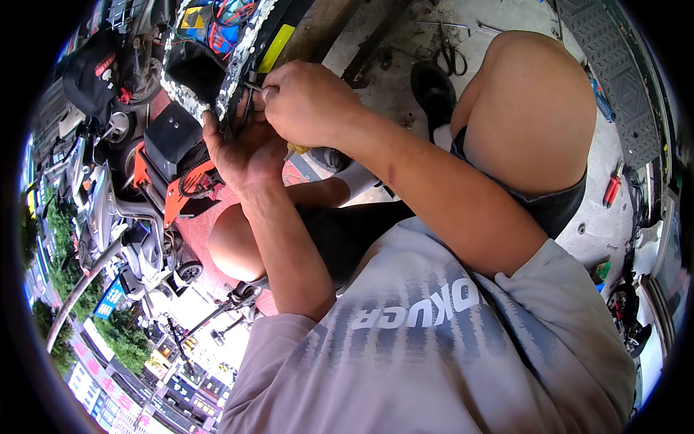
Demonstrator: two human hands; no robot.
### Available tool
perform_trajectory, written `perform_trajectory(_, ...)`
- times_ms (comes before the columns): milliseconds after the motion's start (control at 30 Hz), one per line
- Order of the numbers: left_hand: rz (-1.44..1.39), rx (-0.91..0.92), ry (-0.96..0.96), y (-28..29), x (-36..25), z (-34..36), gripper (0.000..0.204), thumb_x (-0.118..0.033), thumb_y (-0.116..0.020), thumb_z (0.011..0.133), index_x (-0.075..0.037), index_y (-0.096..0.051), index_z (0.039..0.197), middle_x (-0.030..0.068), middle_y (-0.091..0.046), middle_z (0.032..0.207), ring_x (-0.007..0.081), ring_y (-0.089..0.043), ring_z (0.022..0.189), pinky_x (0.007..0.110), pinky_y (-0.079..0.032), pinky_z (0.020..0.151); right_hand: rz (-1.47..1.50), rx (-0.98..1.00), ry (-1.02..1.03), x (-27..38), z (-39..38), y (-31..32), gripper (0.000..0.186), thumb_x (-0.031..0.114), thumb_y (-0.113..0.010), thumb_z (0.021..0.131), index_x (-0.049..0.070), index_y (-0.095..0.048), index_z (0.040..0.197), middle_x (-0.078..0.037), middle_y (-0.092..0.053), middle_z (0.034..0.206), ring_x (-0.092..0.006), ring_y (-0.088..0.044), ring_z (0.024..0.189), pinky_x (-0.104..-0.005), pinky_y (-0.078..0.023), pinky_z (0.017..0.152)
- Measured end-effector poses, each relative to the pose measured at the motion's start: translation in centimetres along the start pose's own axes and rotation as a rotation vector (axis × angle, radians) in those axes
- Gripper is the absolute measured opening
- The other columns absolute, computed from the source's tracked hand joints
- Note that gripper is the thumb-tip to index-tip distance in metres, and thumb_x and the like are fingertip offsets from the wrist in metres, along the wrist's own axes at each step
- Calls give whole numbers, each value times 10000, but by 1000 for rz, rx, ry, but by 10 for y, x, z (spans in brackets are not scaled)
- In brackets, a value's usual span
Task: The person manipulates wires and components inside an electric scooter using a screwdriver and by hand. They move individual wires, check connections, and tighten a screw on the internal frame.
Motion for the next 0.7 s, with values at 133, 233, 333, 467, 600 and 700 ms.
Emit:
perform_trajectory(133,-74,-30,-9,-10,7,-3,454,-438,-700,889,-7,-730,1028,111,-729,958,266,-644,1012,446,-442,1056,81,61,-121,-7,6,2,236,180,-565,923,28,-744,906,-210,-723,934,-426,-685,904,-491,-543,824)
perform_trajectory(233,-71,-51,-48,-14,12,-4,454,-436,-700,883,2,-731,998,120,-730,965,269,-645,1011,442,-447,1049,151,61,-96,-9,6,7,232,187,-574,928,30,-745,922,-204,-724,927,-416,-687,901,-473,-540,811)
perform_trajectory(333,-109,-59,-89,-15,16,-2,461,-438,-696,877,15,-737,952,134,-731,970,275,-647,1013,440,-450,1045,219,53,4,-18,9,8,236,200,-579,938,33,-745,952,-195,-724,928,-399,-689,909,-460,-534,810)
perform_trajectory(467,-148,-119,-146,-16,18,3,486,-454,-687,870,27,-744,909,147,-735,958,284,-650,1017,436,-451,1045,250,103,94,-34,17,3,263,272,-564,934,95,-756,965,-179,-737,938,-399,-696,929,-494,-550,844)
perform_trajectory(600,-97,-120,-115,-19,18,0,519,-481,-674,865,27,-751,941,158,-743,971,290,-654,1041,427,-444,1055,185,21,91,-38,15,3,247,285,-584,931,125,-766,979,-155,-747,926,-379,-706,917,-491,-553,826)
perform_trajectory(700,-119,-74,-51,-17,14,2,527,-497,-664,862,-4,-757,1024,154,-748,1056,288,-642,1122,446,-402,1104,104,-24,38,-30,9,7,245,284,-608,931,126,-776,1017,-135,-752,910,-370,-708,894,-487,-552,810)
Point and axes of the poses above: each hand's wrist, its own z-axis towards the middle knuckle, its own y-axis out of the back of the hand, x = y × z, the point moved 4 cm from there along z, towards the middle knuckle
